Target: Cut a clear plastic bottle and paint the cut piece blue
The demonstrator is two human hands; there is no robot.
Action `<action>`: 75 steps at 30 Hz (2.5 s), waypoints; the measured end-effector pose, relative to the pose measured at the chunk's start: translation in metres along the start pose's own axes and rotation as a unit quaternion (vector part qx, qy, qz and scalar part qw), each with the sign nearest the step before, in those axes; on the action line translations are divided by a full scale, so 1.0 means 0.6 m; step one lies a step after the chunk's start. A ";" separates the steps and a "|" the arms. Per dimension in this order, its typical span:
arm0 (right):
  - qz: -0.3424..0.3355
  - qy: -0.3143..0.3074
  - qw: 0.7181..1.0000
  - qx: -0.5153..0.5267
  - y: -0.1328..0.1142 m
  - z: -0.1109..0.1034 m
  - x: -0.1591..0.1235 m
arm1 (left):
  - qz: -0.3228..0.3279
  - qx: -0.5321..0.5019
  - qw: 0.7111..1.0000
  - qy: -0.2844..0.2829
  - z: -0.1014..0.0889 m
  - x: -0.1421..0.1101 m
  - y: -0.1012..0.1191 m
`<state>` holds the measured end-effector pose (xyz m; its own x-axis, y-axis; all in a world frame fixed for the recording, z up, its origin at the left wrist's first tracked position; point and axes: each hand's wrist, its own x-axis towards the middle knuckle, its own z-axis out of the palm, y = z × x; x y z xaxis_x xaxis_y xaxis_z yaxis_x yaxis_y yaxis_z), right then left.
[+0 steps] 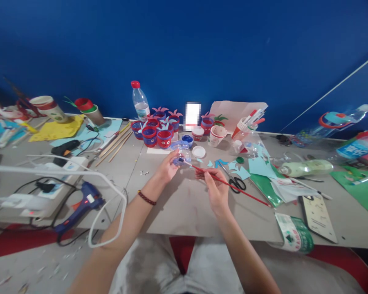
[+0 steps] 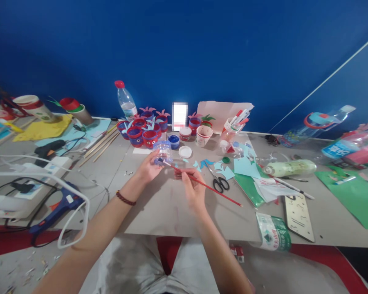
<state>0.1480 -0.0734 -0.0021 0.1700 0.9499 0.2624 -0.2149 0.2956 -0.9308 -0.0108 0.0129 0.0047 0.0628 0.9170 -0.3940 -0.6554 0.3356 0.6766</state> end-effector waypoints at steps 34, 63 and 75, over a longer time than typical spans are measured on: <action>-0.075 0.074 0.994 0.014 -0.002 -0.008 -0.005 | -0.026 -0.051 0.998 -0.039 -0.001 -0.006 0.010; -0.173 0.021 0.974 -0.145 0.003 -0.005 -0.015 | 0.032 0.024 0.998 -0.052 -0.006 0.005 -0.001; -0.191 0.090 0.967 -0.139 0.002 -0.009 -0.009 | 0.027 -0.005 0.995 -0.094 -0.007 0.002 0.006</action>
<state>0.1524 -0.0787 -0.0059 0.3569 0.7354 0.5760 0.1592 0.5597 -0.8132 -0.0162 0.0141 0.0040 0.1665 0.9582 -0.2327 -0.6686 0.2831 0.6876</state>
